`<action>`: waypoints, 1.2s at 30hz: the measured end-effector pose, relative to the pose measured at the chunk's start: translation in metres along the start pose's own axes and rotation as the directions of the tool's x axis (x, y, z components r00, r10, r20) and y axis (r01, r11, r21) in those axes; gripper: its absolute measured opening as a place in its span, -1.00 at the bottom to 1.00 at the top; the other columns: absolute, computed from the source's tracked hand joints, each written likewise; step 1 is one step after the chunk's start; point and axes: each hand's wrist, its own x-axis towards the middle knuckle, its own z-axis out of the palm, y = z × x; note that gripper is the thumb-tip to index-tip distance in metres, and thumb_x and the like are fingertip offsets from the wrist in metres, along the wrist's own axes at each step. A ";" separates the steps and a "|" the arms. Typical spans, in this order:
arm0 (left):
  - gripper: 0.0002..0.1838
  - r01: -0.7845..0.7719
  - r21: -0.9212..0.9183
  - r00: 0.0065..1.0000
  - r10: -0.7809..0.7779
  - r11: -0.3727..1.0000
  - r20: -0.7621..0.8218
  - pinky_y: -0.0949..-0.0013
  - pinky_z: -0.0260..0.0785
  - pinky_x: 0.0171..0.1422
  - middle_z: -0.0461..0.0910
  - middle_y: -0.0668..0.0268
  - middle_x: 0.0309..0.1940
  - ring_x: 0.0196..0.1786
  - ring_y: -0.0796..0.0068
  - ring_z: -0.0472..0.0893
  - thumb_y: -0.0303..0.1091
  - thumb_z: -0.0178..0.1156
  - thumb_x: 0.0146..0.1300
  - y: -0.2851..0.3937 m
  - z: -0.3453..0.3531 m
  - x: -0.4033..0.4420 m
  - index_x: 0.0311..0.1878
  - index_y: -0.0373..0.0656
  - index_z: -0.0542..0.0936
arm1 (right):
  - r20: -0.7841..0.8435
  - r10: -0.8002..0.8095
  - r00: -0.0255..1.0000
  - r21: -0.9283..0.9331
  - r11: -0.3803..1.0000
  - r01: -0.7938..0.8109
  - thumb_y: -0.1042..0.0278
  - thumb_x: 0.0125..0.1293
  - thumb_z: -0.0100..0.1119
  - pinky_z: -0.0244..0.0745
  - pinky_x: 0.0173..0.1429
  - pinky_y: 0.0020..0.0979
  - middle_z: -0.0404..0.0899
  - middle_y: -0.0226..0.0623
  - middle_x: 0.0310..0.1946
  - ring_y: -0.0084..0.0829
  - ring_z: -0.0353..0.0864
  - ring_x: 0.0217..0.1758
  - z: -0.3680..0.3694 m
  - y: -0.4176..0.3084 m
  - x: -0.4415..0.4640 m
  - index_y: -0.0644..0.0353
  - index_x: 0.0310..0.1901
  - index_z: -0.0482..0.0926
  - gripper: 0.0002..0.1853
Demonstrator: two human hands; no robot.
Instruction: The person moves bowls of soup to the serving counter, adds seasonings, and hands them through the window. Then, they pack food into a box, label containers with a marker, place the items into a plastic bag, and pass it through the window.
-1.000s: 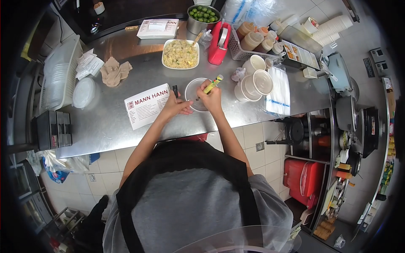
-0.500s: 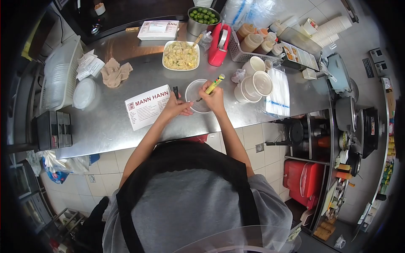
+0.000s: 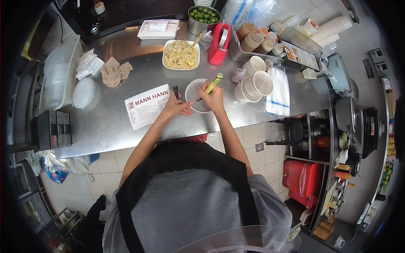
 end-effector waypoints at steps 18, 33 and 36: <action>-0.37 -0.008 -0.008 1.000 0.008 1.000 0.014 0.32 0.55 -0.39 0.46 0.02 -0.44 -0.45 0.22 0.62 -0.35 0.30 0.08 -0.002 -0.001 0.001 -0.11 -0.19 -0.04 | -0.045 -0.041 0.998 -0.007 0.999 0.041 0.51 -0.11 0.16 0.20 -0.53 -0.49 0.27 -0.37 -0.75 -0.61 0.25 -0.65 -0.001 0.002 0.001 0.26 -0.62 0.31 -0.82; -0.36 -0.018 -0.004 1.000 0.018 1.000 0.005 0.33 0.54 -0.38 0.47 0.04 -0.43 -0.44 0.24 0.62 -0.33 0.31 0.07 -0.002 0.000 0.000 -0.10 -0.18 -0.03 | -0.025 0.016 1.000 -0.030 0.999 -0.017 0.46 -0.01 0.20 0.20 -0.53 -0.55 0.31 -0.46 -0.76 -0.70 0.26 -0.63 -0.007 0.002 0.004 0.25 -0.63 0.36 -0.80; -0.36 -0.013 -0.002 1.000 0.013 1.000 0.006 0.33 0.55 -0.38 0.47 0.03 -0.43 -0.44 0.24 0.62 -0.33 0.32 0.07 -0.003 -0.002 0.001 -0.10 -0.19 -0.03 | -0.036 0.006 0.999 -0.024 1.000 -0.007 0.46 -0.02 0.20 0.22 -0.52 -0.55 0.32 -0.45 -0.76 -0.70 0.28 -0.63 -0.007 0.001 0.004 0.26 -0.62 0.36 -0.80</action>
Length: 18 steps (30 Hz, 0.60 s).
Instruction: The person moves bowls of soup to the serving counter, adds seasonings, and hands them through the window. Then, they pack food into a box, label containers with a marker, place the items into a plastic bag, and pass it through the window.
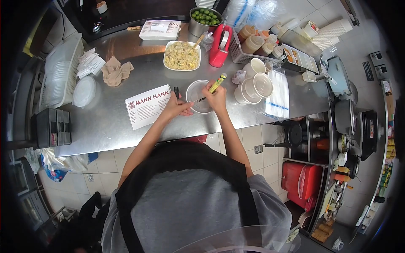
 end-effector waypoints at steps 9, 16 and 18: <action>-0.36 -0.037 0.072 0.999 0.039 0.997 -0.018 0.35 0.53 -0.42 0.46 0.08 -0.50 -0.50 0.29 0.59 -0.29 0.33 0.06 0.005 0.004 -0.003 -0.11 -0.21 0.00 | -0.103 -0.115 0.988 0.052 0.991 0.121 0.50 -0.01 0.21 0.22 -0.58 -0.52 0.36 -0.43 -0.74 -0.65 0.30 -0.70 0.003 0.008 -0.001 0.19 -0.60 0.34 -0.80; -0.43 -0.274 0.770 0.870 0.490 0.575 -0.056 0.35 0.38 -0.51 0.39 0.29 -0.67 -0.67 0.43 0.40 -0.13 0.36 0.00 0.057 0.021 -0.004 -0.19 -0.22 0.19 | -0.619 0.026 0.785 0.498 0.785 0.367 0.42 0.20 0.18 0.15 -0.62 -0.68 0.41 -0.45 -0.60 -0.72 0.26 -0.66 -0.127 -0.015 0.024 0.09 -0.47 0.34 -0.80; -0.46 -0.475 0.668 0.808 0.585 0.573 0.073 0.33 0.39 -0.42 0.43 0.22 -0.55 -0.49 0.38 0.52 -0.15 0.31 0.06 0.071 0.051 0.016 -0.14 -0.25 0.21 | -0.694 0.165 0.701 0.604 0.664 0.442 0.28 0.27 0.12 0.27 -0.55 -0.62 0.39 -0.42 -0.64 -0.67 0.25 -0.67 -0.175 -0.007 0.034 0.09 -0.44 0.32 -0.79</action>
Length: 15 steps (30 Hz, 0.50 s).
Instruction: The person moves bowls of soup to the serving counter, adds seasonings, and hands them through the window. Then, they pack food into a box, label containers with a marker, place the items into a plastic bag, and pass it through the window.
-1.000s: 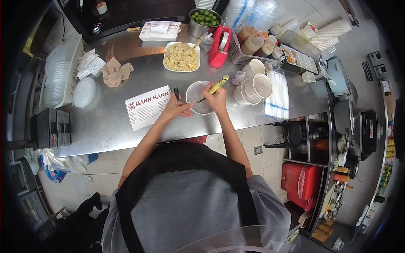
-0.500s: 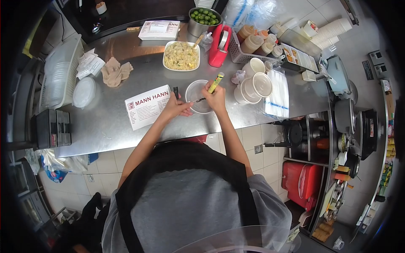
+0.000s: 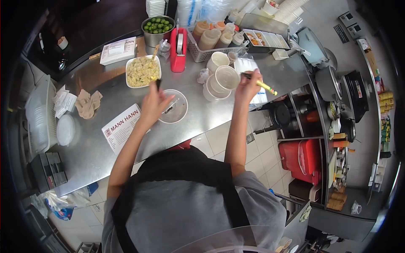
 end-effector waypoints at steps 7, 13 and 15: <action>-0.50 0.179 -0.523 0.926 0.038 0.833 0.376 0.44 0.47 -0.37 0.43 0.19 -0.29 -0.32 0.43 0.57 -0.25 0.16 0.22 0.015 0.123 0.103 0.02 -0.25 0.10 | -0.078 0.469 0.880 0.401 0.823 -0.403 0.06 0.27 0.08 0.41 0.11 -0.06 0.40 -0.40 -0.67 -0.62 0.17 -0.74 -0.070 0.051 0.050 0.14 -0.54 0.39 -0.64; -0.50 0.070 -0.653 0.966 0.112 0.754 0.232 0.50 0.46 -0.44 0.29 0.37 -0.37 -0.37 0.55 0.53 -0.40 0.17 0.20 0.034 0.092 0.073 0.06 -0.19 0.09 | 0.082 0.551 0.830 0.446 0.725 -0.525 0.05 0.32 -0.02 0.32 0.24 -0.07 0.38 -0.40 -0.65 -0.64 0.11 -0.74 -0.009 0.022 0.018 0.10 -0.54 0.40 -0.64; -0.52 0.076 -0.607 0.982 0.045 0.791 0.181 0.52 0.46 -0.45 0.27 0.39 -0.39 -0.41 0.59 0.51 -0.46 0.19 0.17 0.039 0.057 0.043 0.01 -0.19 0.10 | 0.282 0.555 0.783 0.380 0.685 -0.622 0.09 0.33 -0.02 0.38 0.18 -0.07 0.38 -0.40 -0.65 -0.65 0.13 -0.77 0.014 0.021 -0.008 0.11 -0.51 0.39 -0.67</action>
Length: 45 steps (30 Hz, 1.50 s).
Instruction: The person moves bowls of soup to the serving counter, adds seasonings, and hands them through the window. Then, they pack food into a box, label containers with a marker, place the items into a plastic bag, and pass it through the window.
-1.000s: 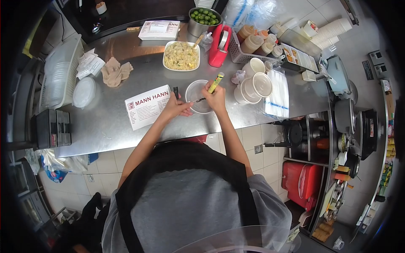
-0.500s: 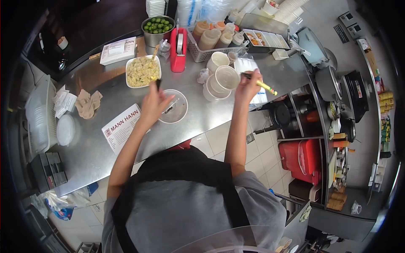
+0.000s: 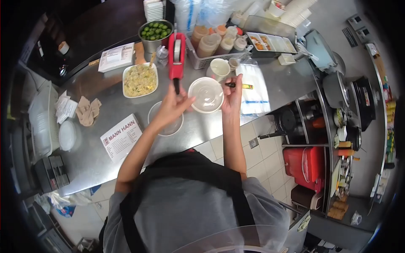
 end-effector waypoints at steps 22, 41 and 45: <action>-0.56 0.154 -0.127 0.939 -0.185 0.980 -0.291 0.48 0.46 -0.49 0.36 0.38 -0.51 -0.51 0.57 0.51 -0.49 0.24 0.12 -0.027 -0.068 -0.104 -0.15 -0.16 0.12 | 0.293 0.157 0.943 -0.892 0.401 0.211 0.49 0.07 0.23 0.18 -0.50 -0.61 0.26 -0.55 -0.65 -0.72 0.25 -0.56 0.038 0.118 -0.057 0.13 -0.56 0.27 -0.72; -0.59 0.153 -0.122 0.942 -0.182 0.981 -0.282 0.47 0.48 -0.53 0.34 0.36 -0.50 -0.56 0.51 0.53 -0.51 0.20 0.14 -0.025 -0.067 -0.102 -0.15 -0.20 0.12 | 0.337 0.049 0.940 -0.930 0.176 0.324 0.47 -0.03 0.19 0.18 -0.57 -0.48 0.27 -0.39 -0.75 -0.59 0.26 -0.67 0.043 0.120 -0.054 0.20 -0.62 0.30 -0.77; -0.59 0.161 -0.132 0.946 -0.191 0.978 -0.264 0.48 0.47 -0.53 0.31 0.38 -0.52 -0.57 0.54 0.51 -0.51 0.18 0.16 -0.018 -0.065 -0.101 -0.13 -0.17 0.10 | 0.367 0.074 0.927 -0.926 0.120 0.357 0.49 -0.04 0.17 0.18 -0.58 -0.46 0.27 -0.37 -0.75 -0.60 0.26 -0.68 0.050 0.117 -0.056 0.21 -0.63 0.28 -0.78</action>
